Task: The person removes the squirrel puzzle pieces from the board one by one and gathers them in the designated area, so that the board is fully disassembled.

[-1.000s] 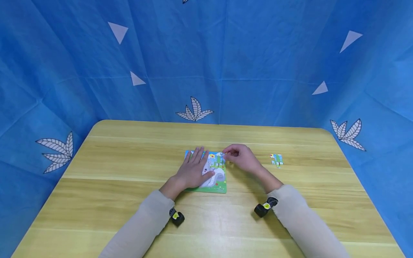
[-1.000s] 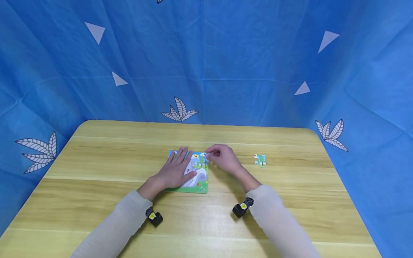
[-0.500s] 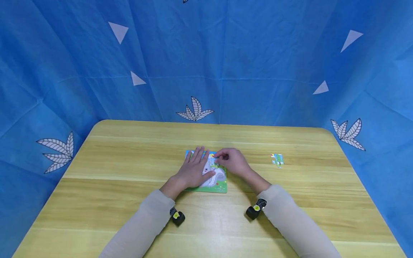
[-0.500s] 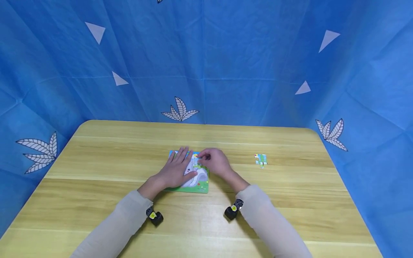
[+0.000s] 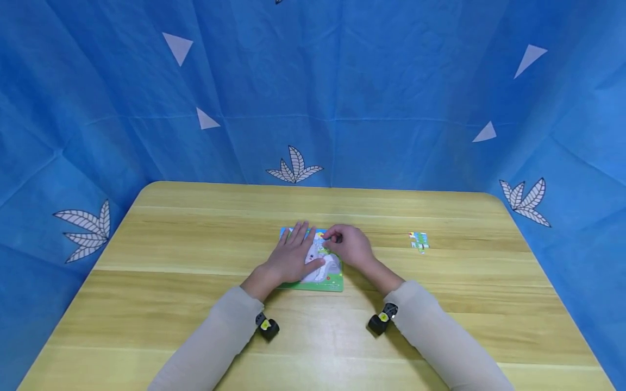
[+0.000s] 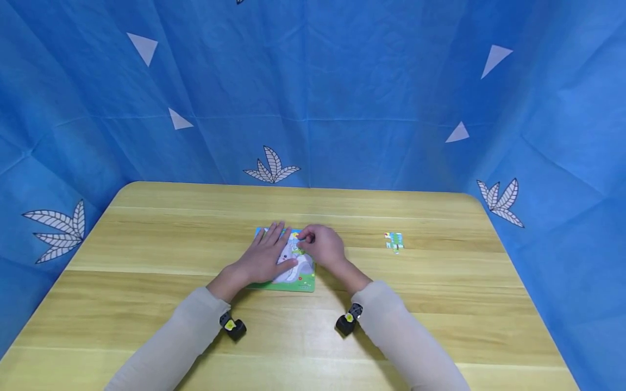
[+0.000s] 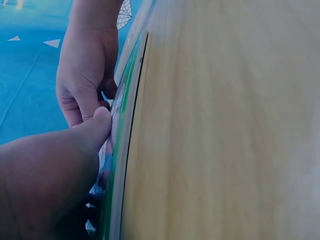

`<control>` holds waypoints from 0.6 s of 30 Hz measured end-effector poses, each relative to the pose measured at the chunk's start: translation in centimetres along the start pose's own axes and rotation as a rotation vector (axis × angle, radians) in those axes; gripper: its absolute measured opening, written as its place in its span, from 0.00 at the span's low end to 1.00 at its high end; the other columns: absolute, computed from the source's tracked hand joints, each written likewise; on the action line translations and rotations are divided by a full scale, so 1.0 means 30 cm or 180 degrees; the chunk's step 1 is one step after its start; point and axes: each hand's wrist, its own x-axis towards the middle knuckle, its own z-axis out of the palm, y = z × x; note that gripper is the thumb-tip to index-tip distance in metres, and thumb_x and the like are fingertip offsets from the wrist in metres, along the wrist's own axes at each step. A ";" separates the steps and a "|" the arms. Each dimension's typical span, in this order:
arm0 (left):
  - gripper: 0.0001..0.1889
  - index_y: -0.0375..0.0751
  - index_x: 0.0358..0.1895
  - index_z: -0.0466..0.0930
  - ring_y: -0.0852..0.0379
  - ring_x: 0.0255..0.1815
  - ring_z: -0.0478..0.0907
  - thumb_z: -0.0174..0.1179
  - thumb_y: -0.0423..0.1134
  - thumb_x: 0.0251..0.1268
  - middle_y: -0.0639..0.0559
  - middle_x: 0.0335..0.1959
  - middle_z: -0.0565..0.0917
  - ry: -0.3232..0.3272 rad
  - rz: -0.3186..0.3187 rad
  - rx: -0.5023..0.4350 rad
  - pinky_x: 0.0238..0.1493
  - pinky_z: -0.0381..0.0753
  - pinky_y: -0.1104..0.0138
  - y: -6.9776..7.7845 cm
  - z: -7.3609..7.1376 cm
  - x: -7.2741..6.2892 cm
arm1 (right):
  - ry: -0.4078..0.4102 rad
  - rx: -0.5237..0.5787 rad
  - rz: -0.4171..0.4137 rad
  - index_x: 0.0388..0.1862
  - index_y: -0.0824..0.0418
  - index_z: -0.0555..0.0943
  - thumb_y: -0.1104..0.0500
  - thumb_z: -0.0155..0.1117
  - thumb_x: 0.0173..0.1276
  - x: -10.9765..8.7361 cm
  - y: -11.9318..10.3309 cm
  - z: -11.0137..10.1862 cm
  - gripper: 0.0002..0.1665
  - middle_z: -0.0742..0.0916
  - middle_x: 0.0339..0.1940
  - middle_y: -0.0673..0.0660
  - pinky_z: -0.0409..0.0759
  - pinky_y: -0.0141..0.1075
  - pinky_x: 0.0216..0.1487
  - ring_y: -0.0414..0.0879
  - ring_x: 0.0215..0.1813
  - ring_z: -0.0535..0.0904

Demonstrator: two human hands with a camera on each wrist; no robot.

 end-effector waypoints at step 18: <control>0.46 0.28 0.80 0.43 0.39 0.83 0.36 0.48 0.61 0.78 0.35 0.83 0.42 0.0045 -0.0092 0.0099 0.80 0.42 0.49 -0.026 -0.040 -0.093 | -0.0012 -0.0036 0.0177 0.36 0.55 0.87 0.58 0.75 0.65 0.005 -0.016 0.000 0.04 0.82 0.26 0.47 0.70 0.35 0.33 0.41 0.29 0.74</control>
